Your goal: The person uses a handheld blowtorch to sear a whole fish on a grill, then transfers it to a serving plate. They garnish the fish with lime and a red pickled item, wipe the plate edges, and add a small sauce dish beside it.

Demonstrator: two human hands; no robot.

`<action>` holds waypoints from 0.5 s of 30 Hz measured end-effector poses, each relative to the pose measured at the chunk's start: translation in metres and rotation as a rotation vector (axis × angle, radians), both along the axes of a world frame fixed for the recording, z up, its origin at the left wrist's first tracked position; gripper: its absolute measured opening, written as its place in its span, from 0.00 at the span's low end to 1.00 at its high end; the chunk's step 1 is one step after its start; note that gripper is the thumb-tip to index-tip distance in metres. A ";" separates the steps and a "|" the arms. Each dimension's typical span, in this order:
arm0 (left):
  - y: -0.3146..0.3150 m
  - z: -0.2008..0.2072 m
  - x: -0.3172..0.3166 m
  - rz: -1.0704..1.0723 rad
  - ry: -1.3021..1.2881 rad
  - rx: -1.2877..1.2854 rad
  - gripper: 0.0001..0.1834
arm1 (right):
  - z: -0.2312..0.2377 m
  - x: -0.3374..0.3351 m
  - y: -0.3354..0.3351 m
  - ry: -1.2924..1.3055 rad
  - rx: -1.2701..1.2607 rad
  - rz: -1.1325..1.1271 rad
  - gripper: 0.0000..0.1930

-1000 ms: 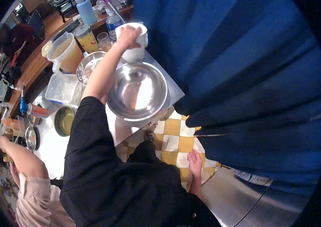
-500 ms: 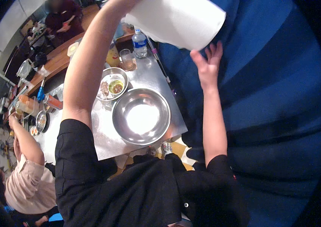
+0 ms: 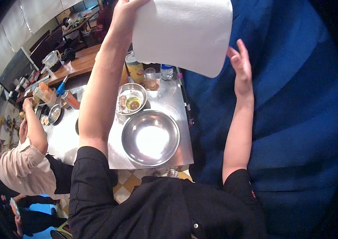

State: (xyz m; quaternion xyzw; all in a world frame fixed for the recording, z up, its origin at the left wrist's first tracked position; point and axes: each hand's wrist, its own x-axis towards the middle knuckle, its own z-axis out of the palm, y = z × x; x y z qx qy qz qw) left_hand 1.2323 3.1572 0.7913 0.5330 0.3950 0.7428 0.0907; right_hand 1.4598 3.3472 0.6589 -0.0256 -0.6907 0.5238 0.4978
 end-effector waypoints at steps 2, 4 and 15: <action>-0.008 0.002 0.002 0.116 -0.055 -0.042 0.21 | 0.023 -0.013 -0.017 -0.052 0.018 -0.013 0.63; -0.002 0.003 -0.010 0.058 -0.053 -0.032 0.23 | 0.038 -0.031 -0.017 0.003 0.036 0.116 0.61; -0.010 0.005 -0.074 -0.215 -0.335 -0.176 0.32 | -0.007 -0.077 -0.027 -0.212 -0.324 0.400 0.20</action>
